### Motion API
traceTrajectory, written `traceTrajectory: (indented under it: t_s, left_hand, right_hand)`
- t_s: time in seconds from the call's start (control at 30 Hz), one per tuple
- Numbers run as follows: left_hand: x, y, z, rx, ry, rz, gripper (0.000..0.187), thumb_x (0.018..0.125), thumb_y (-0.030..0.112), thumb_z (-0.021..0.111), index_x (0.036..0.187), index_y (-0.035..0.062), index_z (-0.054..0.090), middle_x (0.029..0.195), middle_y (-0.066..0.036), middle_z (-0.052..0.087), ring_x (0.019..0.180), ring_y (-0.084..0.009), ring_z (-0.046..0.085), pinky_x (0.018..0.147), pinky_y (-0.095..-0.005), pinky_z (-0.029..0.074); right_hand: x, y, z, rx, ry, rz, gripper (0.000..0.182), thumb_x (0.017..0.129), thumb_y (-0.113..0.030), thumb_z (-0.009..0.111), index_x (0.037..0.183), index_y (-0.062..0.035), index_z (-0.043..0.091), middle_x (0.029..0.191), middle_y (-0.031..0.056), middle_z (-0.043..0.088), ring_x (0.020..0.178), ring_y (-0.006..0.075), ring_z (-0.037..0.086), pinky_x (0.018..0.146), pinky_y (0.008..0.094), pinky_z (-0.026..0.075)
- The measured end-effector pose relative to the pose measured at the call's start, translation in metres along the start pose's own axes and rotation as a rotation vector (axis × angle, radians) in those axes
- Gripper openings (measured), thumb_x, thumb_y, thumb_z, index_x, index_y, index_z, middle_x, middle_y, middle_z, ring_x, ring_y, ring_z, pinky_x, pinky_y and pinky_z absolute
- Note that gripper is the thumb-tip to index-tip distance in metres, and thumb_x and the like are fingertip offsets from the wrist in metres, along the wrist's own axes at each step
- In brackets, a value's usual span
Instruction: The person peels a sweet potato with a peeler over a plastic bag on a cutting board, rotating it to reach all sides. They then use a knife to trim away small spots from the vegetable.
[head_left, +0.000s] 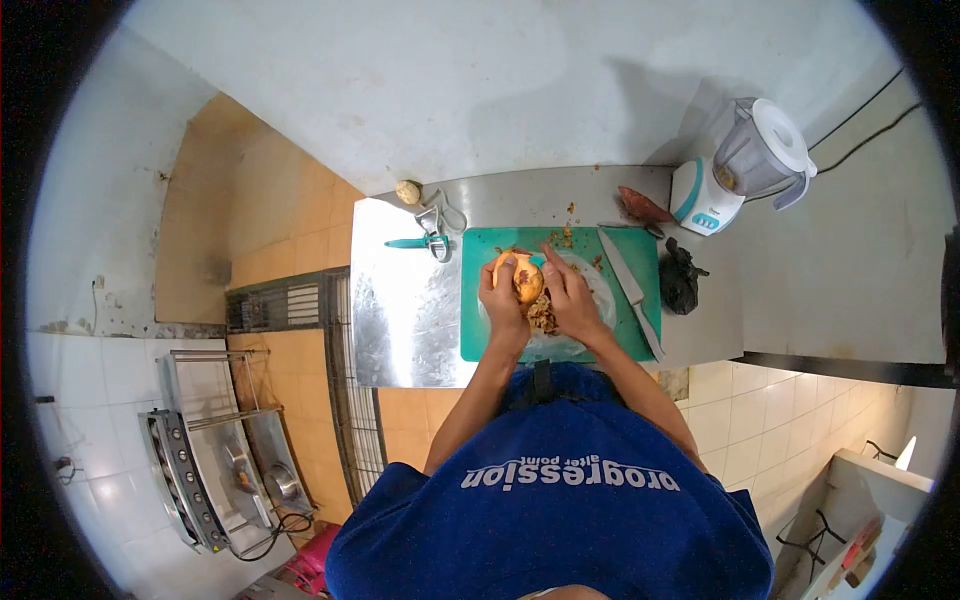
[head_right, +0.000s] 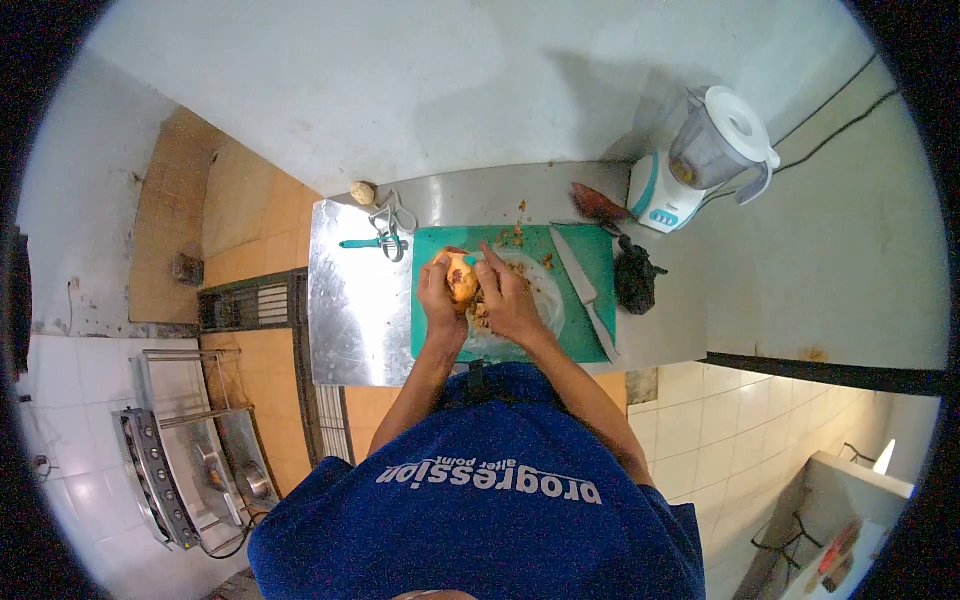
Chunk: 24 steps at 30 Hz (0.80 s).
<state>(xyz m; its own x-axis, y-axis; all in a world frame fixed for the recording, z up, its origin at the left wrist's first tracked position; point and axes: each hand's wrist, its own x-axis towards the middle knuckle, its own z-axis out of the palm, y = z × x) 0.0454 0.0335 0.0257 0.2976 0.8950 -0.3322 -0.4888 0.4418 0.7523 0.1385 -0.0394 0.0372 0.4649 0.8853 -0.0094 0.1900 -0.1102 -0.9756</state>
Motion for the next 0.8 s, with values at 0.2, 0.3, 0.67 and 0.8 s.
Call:
traceTrajectory:
  t_s: [0.2, 0.3, 0.67, 0.8]
  left_hand:
    - [0.003, 0.006, 0.003, -0.051, -0.05, 0.05, 0.022, 0.098, 0.02, 0.06, 0.108, 0.0014, 0.056, 0.097, -0.009, 0.062, 0.084, -0.0167, 0.064, 0.072, -0.0297, 0.055]
    - [0.003, 0.006, 0.004, -0.016, -0.044, 0.066, 0.023, 0.098, 0.022, 0.057, 0.109, 0.0014, 0.058, 0.097, -0.009, 0.062, 0.086, -0.0173, 0.063, 0.076, -0.0307, 0.054]
    - [-0.004, 0.004, 0.004, -0.048, -0.114, 0.07, 0.021, 0.098, 0.019, 0.059, 0.108, 0.0006, 0.057, 0.097, -0.009, 0.063, 0.088, -0.0153, 0.063, 0.078, -0.0293, 0.054]
    - [-0.004, 0.006, 0.007, -0.018, -0.046, 0.044, 0.021, 0.099, 0.02, 0.057, 0.109, 0.0012, 0.056, 0.098, -0.009, 0.063, 0.086, -0.016, 0.063, 0.076, -0.0304, 0.054]
  right_hand:
    - [-0.01, -0.009, 0.005, -0.131, 0.012, -0.064, 0.059, 0.104, -0.038, 0.041, 0.147, 0.0026, 0.042, 0.136, 0.0319, 0.054, 0.125, 0.0438, 0.054, 0.106, 0.0436, 0.042]
    - [-0.011, -0.024, 0.004, -0.203, 0.008, -0.037, 0.059, 0.103, -0.037, 0.041, 0.147, 0.0012, 0.042, 0.133, 0.0313, 0.056, 0.121, 0.0463, 0.056, 0.104, 0.0448, 0.043]
    - [-0.01, -0.02, -0.005, -0.131, 0.014, -0.004, 0.058, 0.103, -0.038, 0.043, 0.146, 0.0006, 0.045, 0.115, 0.0319, 0.064, 0.112, 0.0436, 0.062, 0.097, 0.046, 0.046]
    - [-0.017, -0.025, 0.0, -0.177, 0.048, -0.093, 0.059, 0.103, -0.038, 0.043, 0.148, -0.0004, 0.043, 0.126, 0.0321, 0.06, 0.118, 0.0436, 0.059, 0.101, 0.0449, 0.045]
